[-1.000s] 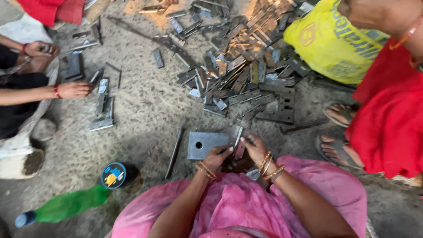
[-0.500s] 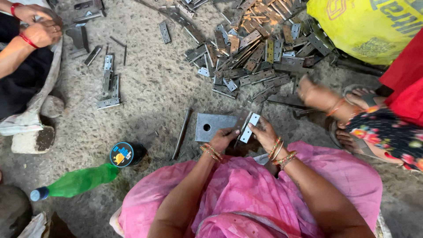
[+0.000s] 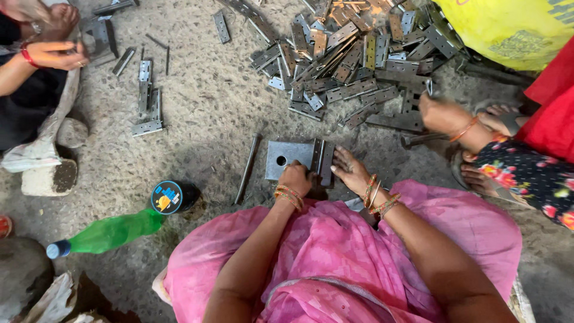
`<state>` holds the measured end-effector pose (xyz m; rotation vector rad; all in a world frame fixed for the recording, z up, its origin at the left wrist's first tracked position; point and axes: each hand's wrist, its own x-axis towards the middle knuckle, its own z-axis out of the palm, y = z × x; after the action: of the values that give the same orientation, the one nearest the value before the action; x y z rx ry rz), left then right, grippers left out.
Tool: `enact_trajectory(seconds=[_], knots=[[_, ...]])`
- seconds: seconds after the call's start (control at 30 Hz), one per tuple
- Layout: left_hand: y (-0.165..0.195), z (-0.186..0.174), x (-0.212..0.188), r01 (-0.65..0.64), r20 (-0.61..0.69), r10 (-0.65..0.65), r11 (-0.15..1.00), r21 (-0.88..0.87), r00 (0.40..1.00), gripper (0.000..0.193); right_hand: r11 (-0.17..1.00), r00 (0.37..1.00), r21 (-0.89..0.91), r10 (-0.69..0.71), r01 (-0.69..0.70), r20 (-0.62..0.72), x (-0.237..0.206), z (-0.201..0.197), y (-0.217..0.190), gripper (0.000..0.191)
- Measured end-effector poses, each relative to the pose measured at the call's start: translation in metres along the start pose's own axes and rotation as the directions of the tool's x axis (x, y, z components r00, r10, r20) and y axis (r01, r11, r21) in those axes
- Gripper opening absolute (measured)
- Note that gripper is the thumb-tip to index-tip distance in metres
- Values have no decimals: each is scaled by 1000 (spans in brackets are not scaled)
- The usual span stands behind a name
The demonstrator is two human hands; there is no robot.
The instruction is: The person assembles metal hinges by placing two plates on a metal block, inserting a pin, and tapping it with a hammer. The person then places the assembled hinge into a bucket.
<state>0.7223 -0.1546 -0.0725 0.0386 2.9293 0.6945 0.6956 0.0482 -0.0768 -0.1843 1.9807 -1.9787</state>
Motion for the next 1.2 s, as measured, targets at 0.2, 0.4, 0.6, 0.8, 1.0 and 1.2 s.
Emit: enact_trajectory(seconds=[0.2,0.4,0.6,0.8,1.0,1.2], knots=[[-2,-11,1,78,-81,-78,997,3,994,27,997,999,-63,52,-52,7,-5,-3,2,58],[1,-15,-5,-5,-188,-32,982,-189,982,28,946,994,-309,76,-98,-82,-9,-4,5,51],[9,-17,-14,-56,-279,6,983,-172,960,36,851,980,-494,109,-179,-167,-4,-9,7,56],[-2,-38,-33,111,-328,-235,929,-354,915,28,761,967,-618,49,-199,-250,2,-4,-8,73],[-12,-52,-54,232,-364,-403,872,-431,840,36,693,957,-711,-112,-118,-269,-4,-3,-14,78],[-21,-70,-55,450,-456,-629,774,-446,630,45,749,954,-601,143,-277,-262,-15,-20,-25,52]])
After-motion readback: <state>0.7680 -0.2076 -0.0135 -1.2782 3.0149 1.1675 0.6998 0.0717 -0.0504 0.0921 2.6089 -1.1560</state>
